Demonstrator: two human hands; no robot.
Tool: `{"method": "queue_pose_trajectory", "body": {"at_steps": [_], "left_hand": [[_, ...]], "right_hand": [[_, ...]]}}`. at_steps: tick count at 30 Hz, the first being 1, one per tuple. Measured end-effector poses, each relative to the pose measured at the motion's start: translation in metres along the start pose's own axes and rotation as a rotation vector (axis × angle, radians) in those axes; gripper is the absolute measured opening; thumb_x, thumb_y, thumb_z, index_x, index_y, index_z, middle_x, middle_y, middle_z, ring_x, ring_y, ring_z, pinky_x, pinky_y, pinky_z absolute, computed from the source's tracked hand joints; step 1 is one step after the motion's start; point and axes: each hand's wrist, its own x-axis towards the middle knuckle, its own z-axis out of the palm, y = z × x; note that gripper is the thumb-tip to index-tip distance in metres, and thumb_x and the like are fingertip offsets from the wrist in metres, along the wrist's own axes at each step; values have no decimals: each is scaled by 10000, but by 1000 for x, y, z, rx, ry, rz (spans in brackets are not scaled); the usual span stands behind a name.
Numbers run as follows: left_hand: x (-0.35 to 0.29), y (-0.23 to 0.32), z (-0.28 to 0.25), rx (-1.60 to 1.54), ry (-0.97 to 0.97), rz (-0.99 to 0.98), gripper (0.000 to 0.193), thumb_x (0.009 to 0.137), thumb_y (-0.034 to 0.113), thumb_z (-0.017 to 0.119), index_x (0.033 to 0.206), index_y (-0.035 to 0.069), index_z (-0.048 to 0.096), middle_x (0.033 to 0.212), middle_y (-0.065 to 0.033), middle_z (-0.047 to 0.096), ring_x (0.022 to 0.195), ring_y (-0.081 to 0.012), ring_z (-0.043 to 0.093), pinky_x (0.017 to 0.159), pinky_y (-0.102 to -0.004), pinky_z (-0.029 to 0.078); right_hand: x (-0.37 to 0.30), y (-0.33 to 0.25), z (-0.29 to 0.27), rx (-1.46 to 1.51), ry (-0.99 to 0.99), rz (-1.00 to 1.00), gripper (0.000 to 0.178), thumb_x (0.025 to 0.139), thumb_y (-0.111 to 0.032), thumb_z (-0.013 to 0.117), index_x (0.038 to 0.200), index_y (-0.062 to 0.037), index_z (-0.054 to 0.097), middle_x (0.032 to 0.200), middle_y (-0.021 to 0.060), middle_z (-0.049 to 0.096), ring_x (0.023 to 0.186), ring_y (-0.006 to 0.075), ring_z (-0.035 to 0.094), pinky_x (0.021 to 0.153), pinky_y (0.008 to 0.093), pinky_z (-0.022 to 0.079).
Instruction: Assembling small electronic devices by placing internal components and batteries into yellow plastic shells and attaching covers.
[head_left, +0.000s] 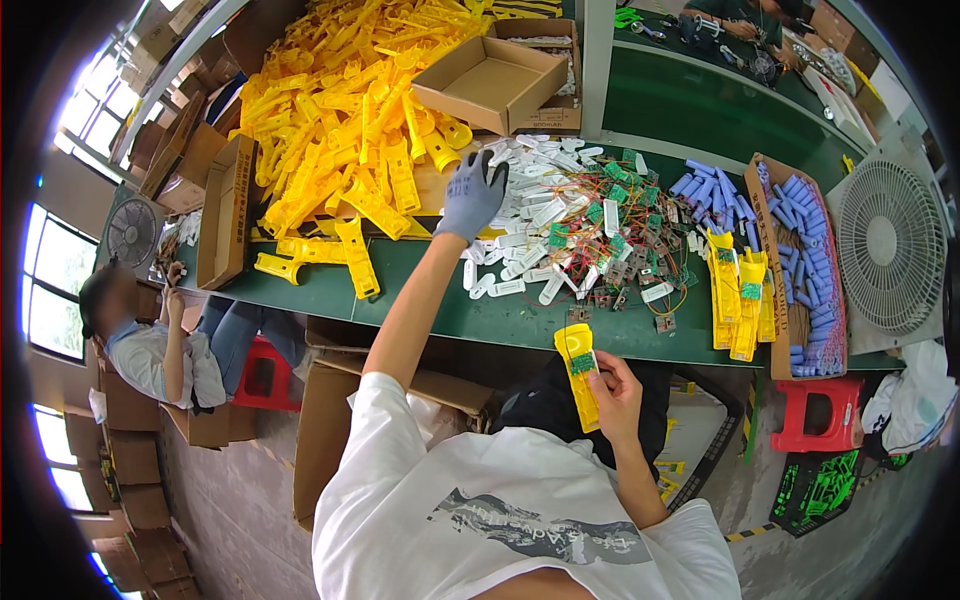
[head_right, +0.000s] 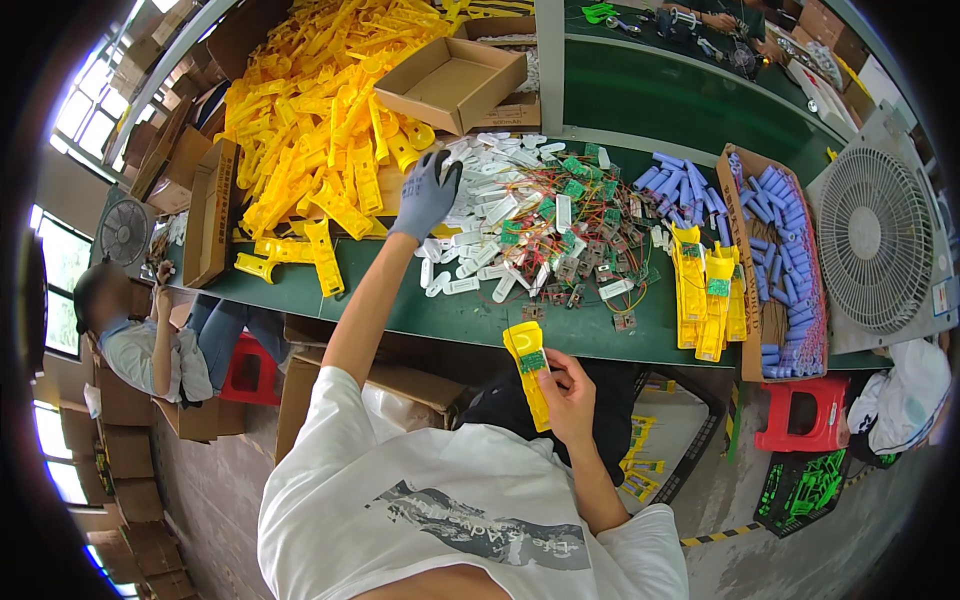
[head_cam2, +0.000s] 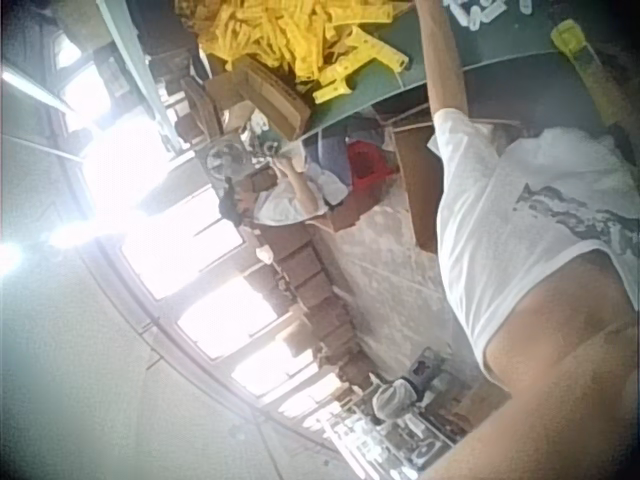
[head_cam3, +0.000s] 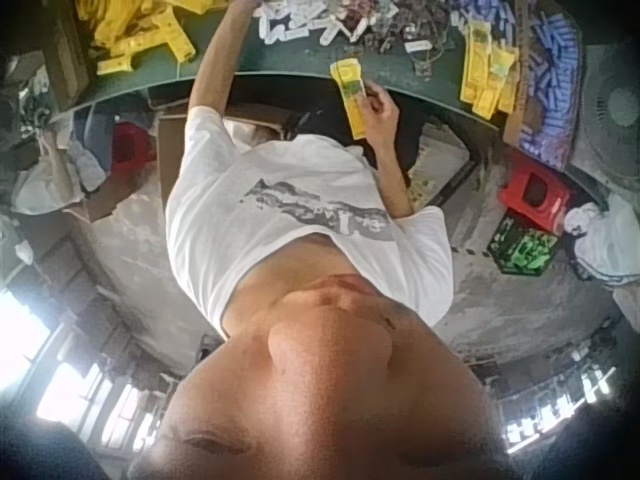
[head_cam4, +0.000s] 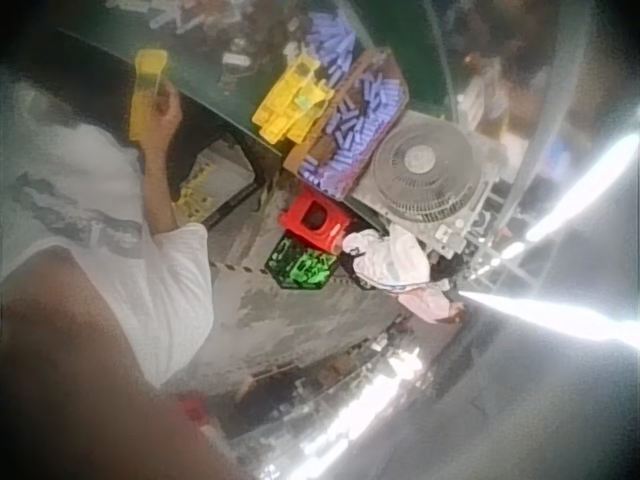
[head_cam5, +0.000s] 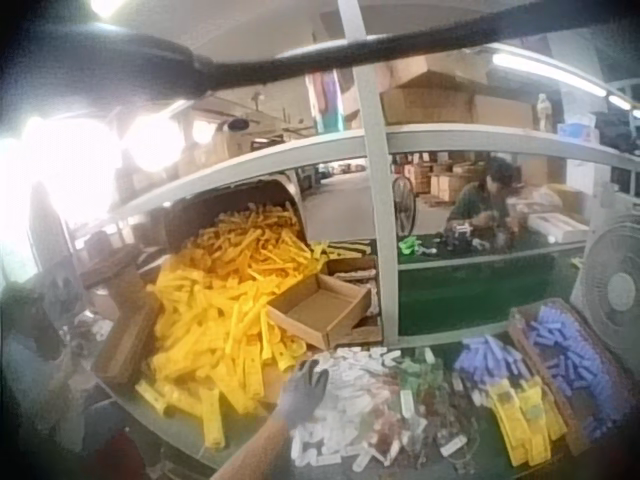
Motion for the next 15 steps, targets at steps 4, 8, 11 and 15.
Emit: {"method": "queue_pose_trajectory", "body": {"at_steps": [4, 8, 11, 15], "left_hand": [[37, -19, 9, 38, -89, 21, 440, 903, 378, 501, 1157, 26, 575, 1185, -210, 573, 1056, -396, 556, 910, -450, 446], [46, -42, 32, 172, -75, 149, 454, 892, 386, 506, 1188, 50, 579, 1161, -211, 589, 1086, -383, 549, 926, -425, 443], [53, -34, 29, 81, -290, 32, 433, 887, 373, 520, 1184, 67, 597, 1161, -203, 591, 1079, -373, 553, 920, -421, 444], [50, -37, 21, -43, -85, 170, 392, 884, 350, 539, 1160, 80, 606, 1171, -208, 586, 1065, -386, 548, 912, -443, 438]], "right_hand": [[-4, -5, 5, -30, -29, 4, 285, 894, -1, 573, 1172, 58, 550, 1050, 96, 621, 855, 83, 610, 777, 216, 487], [-6, -3, 6, -5, 3, 0, 287, 895, -10, 580, 1175, 51, 553, 1057, 88, 624, 851, 82, 610, 777, 220, 491], [-7, 6, 2, 25, 69, -38, 285, 891, -47, 606, 1166, 23, 575, 1054, 70, 640, 804, 64, 602, 674, 208, 502], [-6, 6, -1, -34, 35, 8, 290, 887, -42, 605, 1168, 21, 571, 1068, 81, 632, 823, 75, 606, 741, 224, 501]]}}
